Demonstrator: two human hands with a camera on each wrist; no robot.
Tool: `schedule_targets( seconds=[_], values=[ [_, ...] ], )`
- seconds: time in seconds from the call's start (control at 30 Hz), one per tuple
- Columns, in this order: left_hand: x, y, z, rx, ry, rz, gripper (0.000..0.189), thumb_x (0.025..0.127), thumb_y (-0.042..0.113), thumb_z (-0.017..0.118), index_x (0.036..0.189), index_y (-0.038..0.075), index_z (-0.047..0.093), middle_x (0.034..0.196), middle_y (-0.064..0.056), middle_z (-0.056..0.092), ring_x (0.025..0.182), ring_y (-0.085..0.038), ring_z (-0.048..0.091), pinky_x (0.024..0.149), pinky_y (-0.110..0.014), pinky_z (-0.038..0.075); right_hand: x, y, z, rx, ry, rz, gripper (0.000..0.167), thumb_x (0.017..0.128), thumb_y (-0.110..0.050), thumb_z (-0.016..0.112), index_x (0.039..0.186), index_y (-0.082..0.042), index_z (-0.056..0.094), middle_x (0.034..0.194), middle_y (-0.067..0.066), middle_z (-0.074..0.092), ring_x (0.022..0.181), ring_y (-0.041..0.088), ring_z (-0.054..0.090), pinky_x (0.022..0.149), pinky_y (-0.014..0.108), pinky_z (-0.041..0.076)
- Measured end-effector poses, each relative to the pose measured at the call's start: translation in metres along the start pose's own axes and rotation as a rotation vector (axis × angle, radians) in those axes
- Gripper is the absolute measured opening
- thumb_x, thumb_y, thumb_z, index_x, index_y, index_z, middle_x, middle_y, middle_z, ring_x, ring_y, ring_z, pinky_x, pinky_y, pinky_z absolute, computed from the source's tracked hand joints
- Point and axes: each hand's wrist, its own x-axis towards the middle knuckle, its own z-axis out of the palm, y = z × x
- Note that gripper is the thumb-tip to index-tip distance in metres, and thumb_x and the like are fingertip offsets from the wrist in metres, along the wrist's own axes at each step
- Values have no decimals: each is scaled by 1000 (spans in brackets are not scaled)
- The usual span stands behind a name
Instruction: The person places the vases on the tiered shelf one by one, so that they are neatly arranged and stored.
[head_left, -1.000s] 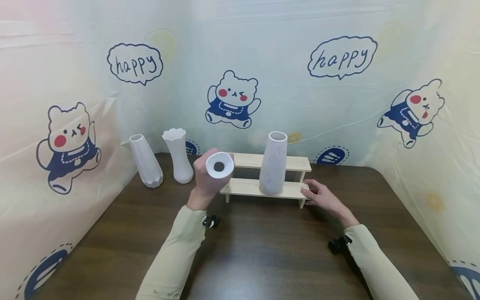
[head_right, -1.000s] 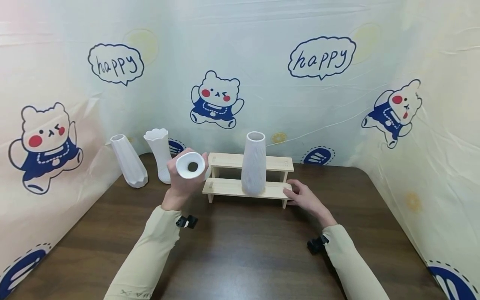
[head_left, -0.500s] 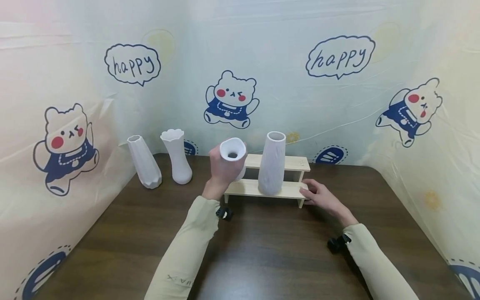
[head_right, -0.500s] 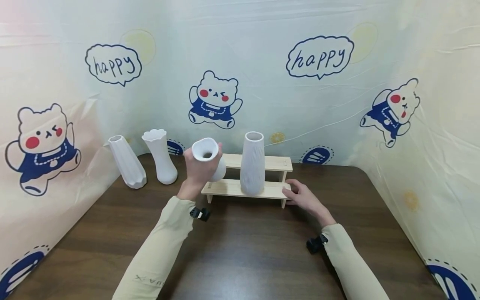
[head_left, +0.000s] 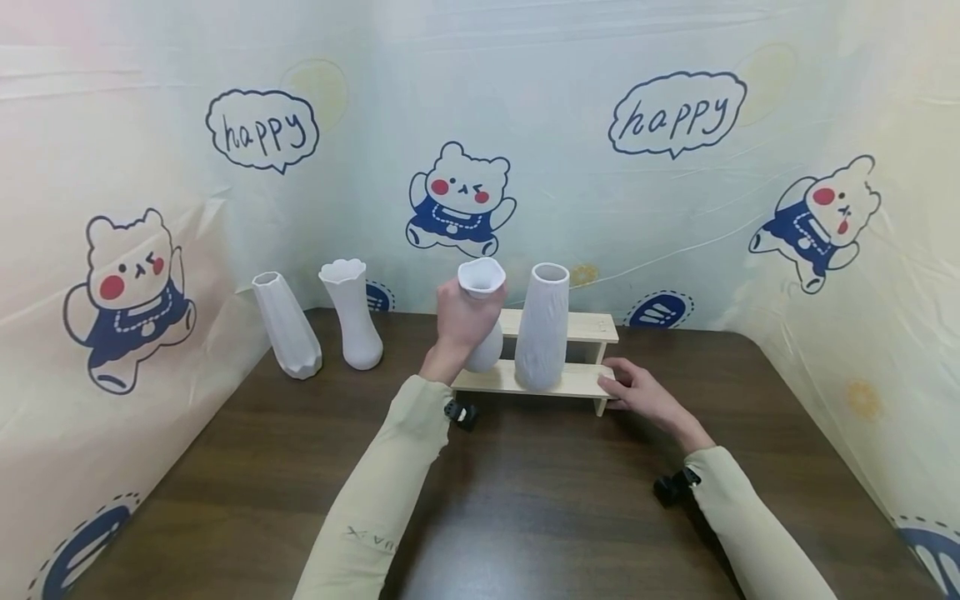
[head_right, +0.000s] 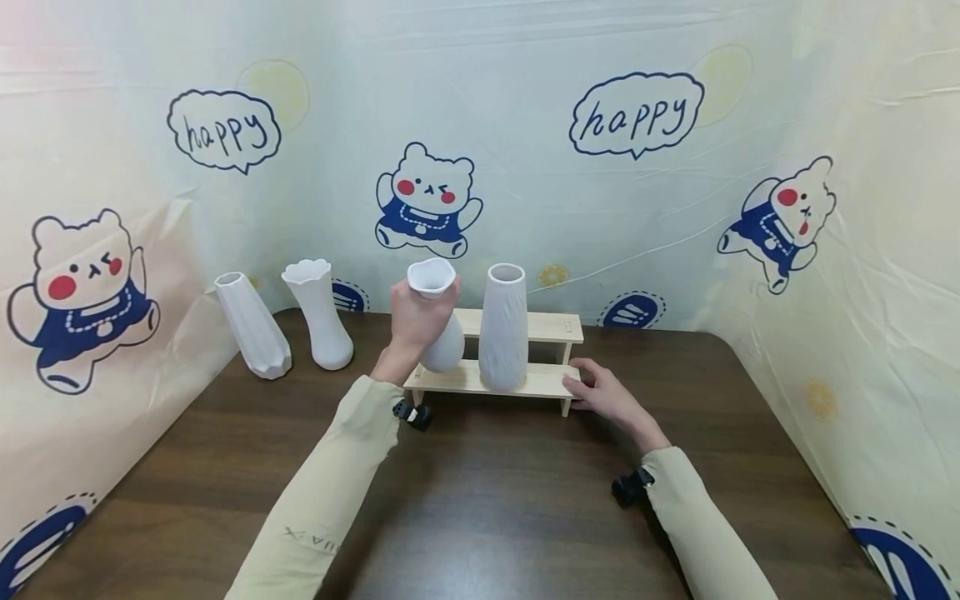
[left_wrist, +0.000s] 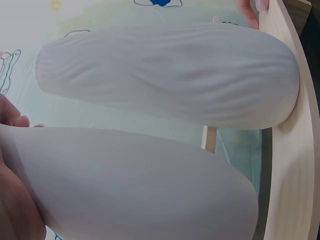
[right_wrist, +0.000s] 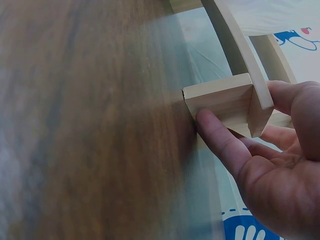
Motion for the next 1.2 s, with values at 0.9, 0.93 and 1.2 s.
schedule_targets(
  seconds=[0.9,0.93,1.2],
  values=[
    [3,-8,25,-3,-100,-175,24,81,22,73,94,2,70,84,-13,74,74,-25,67,65,-34,52,1,0,1,0,6,12,62,98,-39,56,147,-8,33,131,27,51,107,27,60,93,44,56],
    [3,-8,25,4,-102,-176,24,81,22,73,94,2,70,85,-13,74,74,-25,67,66,-35,52,1,0,0,-5,5,10,63,98,-39,56,147,-7,32,131,27,51,107,27,60,93,44,56],
    [1,-11,28,14,-103,-201,24,83,24,71,94,3,68,86,-13,73,73,-25,66,63,-32,49,2,2,1,-10,13,2,62,98,-38,57,146,-7,33,127,27,54,104,27,61,90,42,58]
  ],
)
